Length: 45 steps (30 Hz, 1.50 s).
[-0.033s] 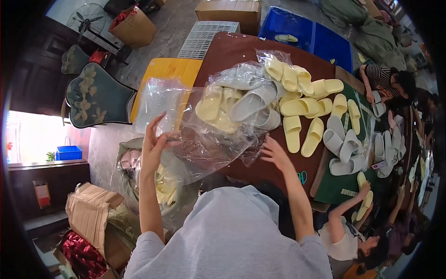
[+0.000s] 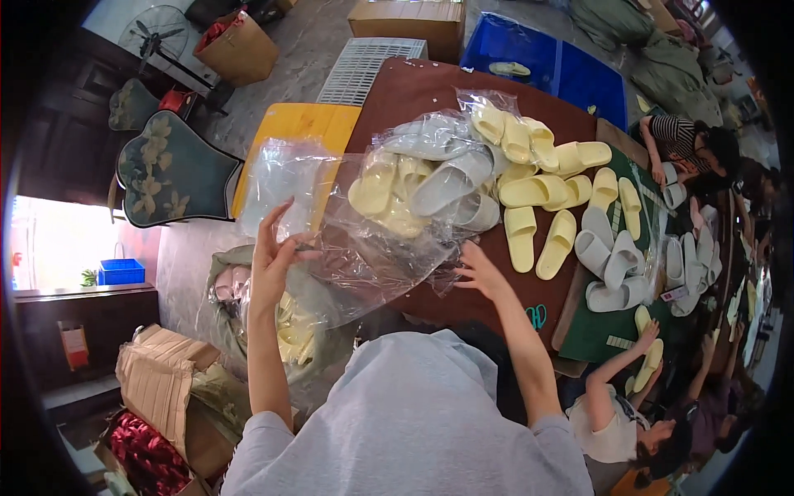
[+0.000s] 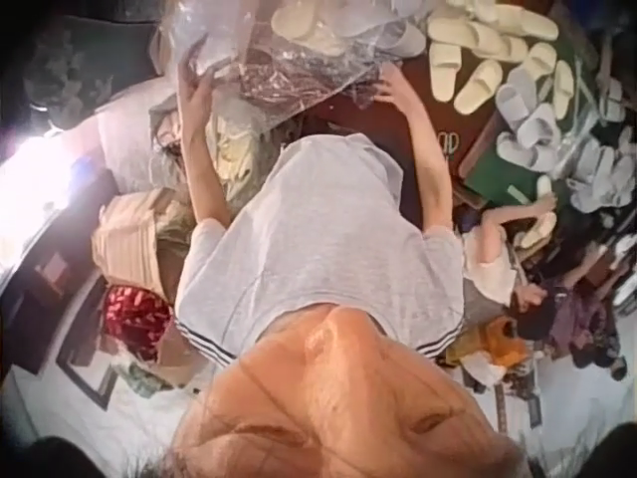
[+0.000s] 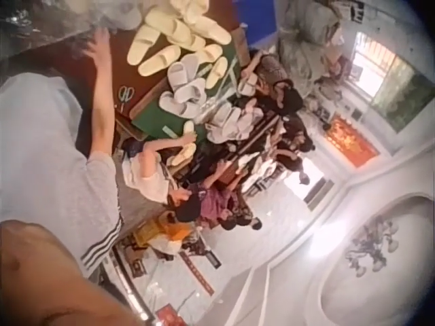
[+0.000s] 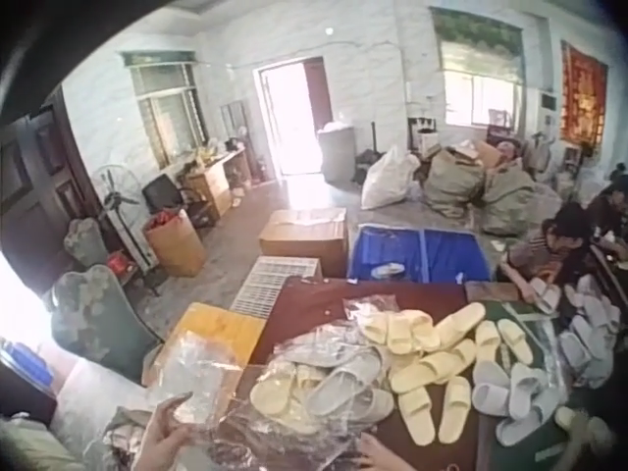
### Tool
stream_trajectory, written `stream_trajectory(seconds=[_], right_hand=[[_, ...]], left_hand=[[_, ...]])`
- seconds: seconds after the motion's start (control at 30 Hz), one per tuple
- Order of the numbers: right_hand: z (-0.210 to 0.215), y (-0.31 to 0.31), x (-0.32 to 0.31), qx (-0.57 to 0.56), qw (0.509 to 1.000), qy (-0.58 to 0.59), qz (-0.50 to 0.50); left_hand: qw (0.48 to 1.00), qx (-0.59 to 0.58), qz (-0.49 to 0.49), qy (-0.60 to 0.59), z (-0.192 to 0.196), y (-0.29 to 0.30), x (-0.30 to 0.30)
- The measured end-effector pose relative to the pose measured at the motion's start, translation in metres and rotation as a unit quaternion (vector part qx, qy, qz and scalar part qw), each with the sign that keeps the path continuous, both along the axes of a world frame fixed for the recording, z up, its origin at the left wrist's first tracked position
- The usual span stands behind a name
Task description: The person moves a plastic crate aside, opens a large sack of slippers, and packs slippers into clear plastic bags by hand.
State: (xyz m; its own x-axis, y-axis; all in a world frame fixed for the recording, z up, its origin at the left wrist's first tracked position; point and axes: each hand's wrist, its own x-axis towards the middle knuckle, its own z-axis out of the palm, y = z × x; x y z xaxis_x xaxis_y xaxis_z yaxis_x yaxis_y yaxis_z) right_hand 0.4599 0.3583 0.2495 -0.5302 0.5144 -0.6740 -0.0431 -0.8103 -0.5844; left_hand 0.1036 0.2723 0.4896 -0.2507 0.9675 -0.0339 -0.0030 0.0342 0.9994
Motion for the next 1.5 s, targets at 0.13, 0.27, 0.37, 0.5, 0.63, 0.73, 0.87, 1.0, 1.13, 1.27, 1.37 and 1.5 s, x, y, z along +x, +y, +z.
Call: stream_trajectory(seconds=[0.13, 0.27, 0.37, 0.5, 0.63, 0.73, 0.87, 1.0, 1.13, 1.27, 1.37, 1.5], right_hand=[[0.006, 0.013, -0.070, -0.138, 0.988, 0.005, -0.066], [0.031, 0.014, -0.094, 0.086, 0.971, 0.113, -0.190], [0.053, 0.018, -0.084, 0.241, 0.954, -0.032, -0.174], [0.065, 0.017, -0.084, 0.354, 0.907, -0.081, -0.211], [0.070, 0.018, -0.100, 0.360, 0.904, -0.099, -0.208], [0.068, 0.022, -0.128, 0.375, 0.903, -0.087, -0.192], [0.063, 0.031, -0.168, 0.368, 0.910, -0.109, -0.161], [0.046, 0.054, -0.211, 0.386, 0.906, -0.166, -0.058], [0.035, 0.091, -0.281, 0.413, 0.903, -0.122, 0.005], [0.048, 0.127, -0.373, 0.502, 0.859, -0.090, 0.051], [0.042, 0.159, -0.429, 0.475, 0.871, -0.100, 0.074], [0.007, 0.183, -0.456, 0.536, 0.836, -0.108, 0.036]], left_hand=[[0.999, 0.022, 0.008, -0.030, 0.000, -0.007, -0.018], [0.999, 0.016, 0.021, -0.022, -0.018, -0.034, -0.054], [0.996, 0.030, 0.045, -0.075, -0.049, -0.045, -0.076], [0.981, -0.006, 0.099, -0.169, -0.061, -0.042, -0.073], [0.975, -0.054, 0.196, -0.085, -0.081, -0.046, -0.104], [0.975, 0.004, 0.212, -0.073, -0.096, -0.042, -0.110], [0.980, -0.014, 0.180, -0.088, -0.136, -0.060, -0.141], [0.977, -0.036, 0.190, -0.085, -0.169, -0.062, -0.183], [0.973, -0.016, 0.226, -0.053, -0.180, -0.043, -0.247], [0.969, 0.005, 0.246, -0.025, -0.177, -0.033, -0.323], [0.965, 0.025, 0.256, -0.052, -0.186, -0.024, -0.359], [0.966, 0.001, 0.248, -0.071, -0.234, 0.004, -0.387]])
